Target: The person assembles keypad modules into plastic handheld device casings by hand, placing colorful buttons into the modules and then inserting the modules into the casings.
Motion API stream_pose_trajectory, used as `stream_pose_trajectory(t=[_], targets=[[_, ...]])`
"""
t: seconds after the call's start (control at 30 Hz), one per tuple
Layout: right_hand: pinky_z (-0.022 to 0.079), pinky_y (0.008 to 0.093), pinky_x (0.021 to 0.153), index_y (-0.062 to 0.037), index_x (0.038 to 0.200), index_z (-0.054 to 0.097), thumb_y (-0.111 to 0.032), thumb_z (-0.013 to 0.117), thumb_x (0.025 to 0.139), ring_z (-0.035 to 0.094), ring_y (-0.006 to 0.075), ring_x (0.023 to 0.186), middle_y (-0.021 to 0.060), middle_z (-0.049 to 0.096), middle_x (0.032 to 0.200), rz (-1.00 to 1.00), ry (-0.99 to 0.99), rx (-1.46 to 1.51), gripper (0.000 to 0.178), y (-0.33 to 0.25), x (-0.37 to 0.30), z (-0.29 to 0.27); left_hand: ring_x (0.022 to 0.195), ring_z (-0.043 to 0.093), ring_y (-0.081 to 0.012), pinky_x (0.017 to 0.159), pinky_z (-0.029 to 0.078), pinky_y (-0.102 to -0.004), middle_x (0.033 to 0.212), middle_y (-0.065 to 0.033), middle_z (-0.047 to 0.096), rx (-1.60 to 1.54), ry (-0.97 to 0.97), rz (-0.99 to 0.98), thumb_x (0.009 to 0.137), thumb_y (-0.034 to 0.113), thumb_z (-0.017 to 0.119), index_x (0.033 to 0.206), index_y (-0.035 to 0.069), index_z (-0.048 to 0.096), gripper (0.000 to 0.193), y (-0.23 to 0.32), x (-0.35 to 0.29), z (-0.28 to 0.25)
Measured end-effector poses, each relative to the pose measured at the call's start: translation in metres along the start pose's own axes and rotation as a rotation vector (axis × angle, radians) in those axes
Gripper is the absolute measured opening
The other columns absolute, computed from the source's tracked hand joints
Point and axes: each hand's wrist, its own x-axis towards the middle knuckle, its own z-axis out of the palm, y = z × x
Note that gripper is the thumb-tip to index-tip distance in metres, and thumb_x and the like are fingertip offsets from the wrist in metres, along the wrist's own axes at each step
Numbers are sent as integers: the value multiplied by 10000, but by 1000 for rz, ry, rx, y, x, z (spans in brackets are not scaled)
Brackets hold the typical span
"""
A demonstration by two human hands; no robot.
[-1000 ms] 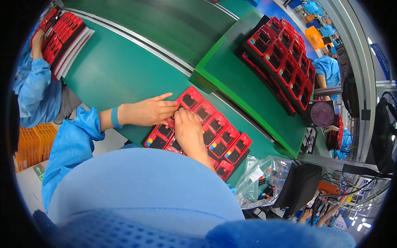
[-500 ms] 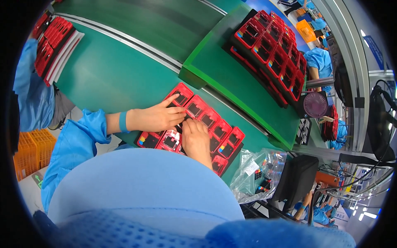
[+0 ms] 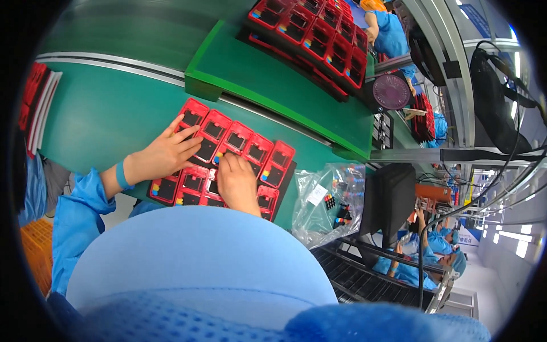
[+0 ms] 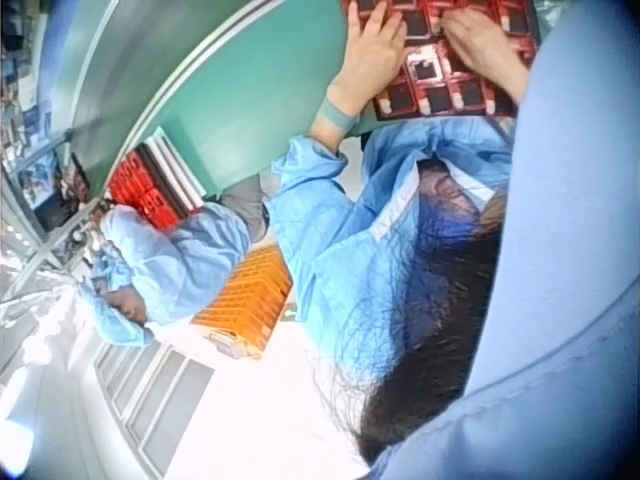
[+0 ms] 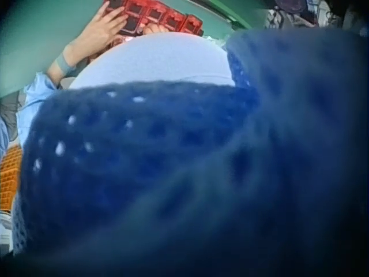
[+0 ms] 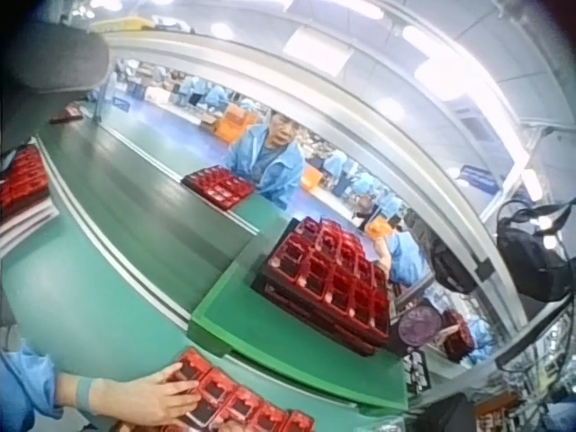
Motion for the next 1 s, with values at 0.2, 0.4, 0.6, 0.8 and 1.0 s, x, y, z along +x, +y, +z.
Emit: stream_pose_trajectory(t=[0.2,0.4,0.6,0.8,1.0], targets=[[530,411,884,12,1047,685,-43,700,825,660,310,1000,138,678,1090,-1,34,37,229,4,-10,0,1344,476,-295,1210,267,-581,1288,-119,640,-215,142,113,900,284,707,1175,-8,689,402,20,22,20],[541,404,859,-15,972,733,-82,729,873,682,311,958,125,715,1040,110,163,215,119,22,-25,-24,1284,538,-274,1196,281,-594,1221,-105,673,-141,106,155,924,276,676,1192,-7,686,390,29,40,30],[539,415,865,-20,973,720,-61,729,855,661,317,990,120,697,1017,78,96,71,125,42,-42,-28,1291,551,-263,1196,263,-607,1247,-114,665,-97,80,192,940,301,657,1245,22,674,414,34,44,37],[534,425,874,8,989,695,-38,698,872,652,330,996,134,683,1026,108,108,53,126,44,-36,-26,1311,537,-279,1204,268,-576,1331,-172,607,-139,29,160,947,319,653,1306,6,621,478,36,57,38],[536,428,859,15,1031,689,-10,697,833,643,335,1007,148,675,1079,35,81,69,199,47,-33,-19,1342,507,-283,1204,277,-563,1377,-186,574,-244,31,91,966,303,633,1334,-3,594,481,37,59,43]])
